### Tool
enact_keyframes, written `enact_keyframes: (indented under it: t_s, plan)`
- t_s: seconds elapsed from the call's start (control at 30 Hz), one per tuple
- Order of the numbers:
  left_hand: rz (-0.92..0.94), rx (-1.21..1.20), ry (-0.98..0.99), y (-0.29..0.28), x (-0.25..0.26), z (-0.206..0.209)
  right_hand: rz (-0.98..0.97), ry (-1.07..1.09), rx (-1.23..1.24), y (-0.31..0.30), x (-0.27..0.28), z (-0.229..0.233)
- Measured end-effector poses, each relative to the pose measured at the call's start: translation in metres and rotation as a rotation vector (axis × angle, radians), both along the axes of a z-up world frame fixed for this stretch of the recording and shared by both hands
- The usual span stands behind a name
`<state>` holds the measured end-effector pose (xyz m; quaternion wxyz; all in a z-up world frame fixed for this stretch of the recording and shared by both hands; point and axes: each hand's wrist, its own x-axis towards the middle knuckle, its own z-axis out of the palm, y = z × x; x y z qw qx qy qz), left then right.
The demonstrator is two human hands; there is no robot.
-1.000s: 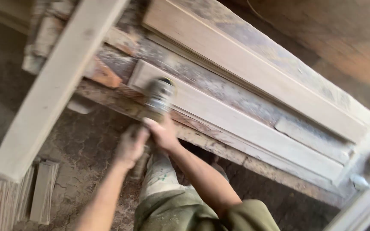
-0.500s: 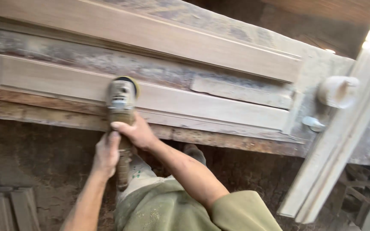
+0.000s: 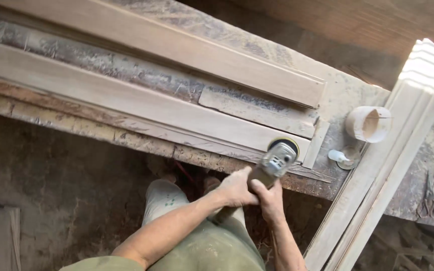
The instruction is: Applying glue to wood planks and subsequently sanding them with a power sander.
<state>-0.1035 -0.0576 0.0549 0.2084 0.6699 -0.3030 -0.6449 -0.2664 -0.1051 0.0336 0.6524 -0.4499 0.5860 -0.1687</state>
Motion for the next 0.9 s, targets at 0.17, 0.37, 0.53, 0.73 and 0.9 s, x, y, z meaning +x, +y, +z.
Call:
enact_keyframes:
  t_s: [0.17,0.37,0.53,0.73,0.9]
  plan:
    - [0.455,-0.287,-0.072,0.061,0.057,0.011,0.765,-0.106,-0.159,-0.046,0.081,0.04]
    - [0.961,-0.354,0.049,0.205,0.11,0.063,1.259,0.35,-0.854,-0.096,0.222,-0.053]
    - [1.418,-0.582,-0.069,0.345,0.043,0.068,1.411,0.673,-0.545,-0.076,0.313,-0.034]
    - [1.931,-0.674,-0.073,0.437,-0.017,-0.036,1.693,0.59,-0.7,-0.111,0.224,-0.059]
    - [2.094,-0.458,0.072,0.445,-0.026,-0.016,1.485,0.445,-0.748,-0.079,0.186,-0.011]
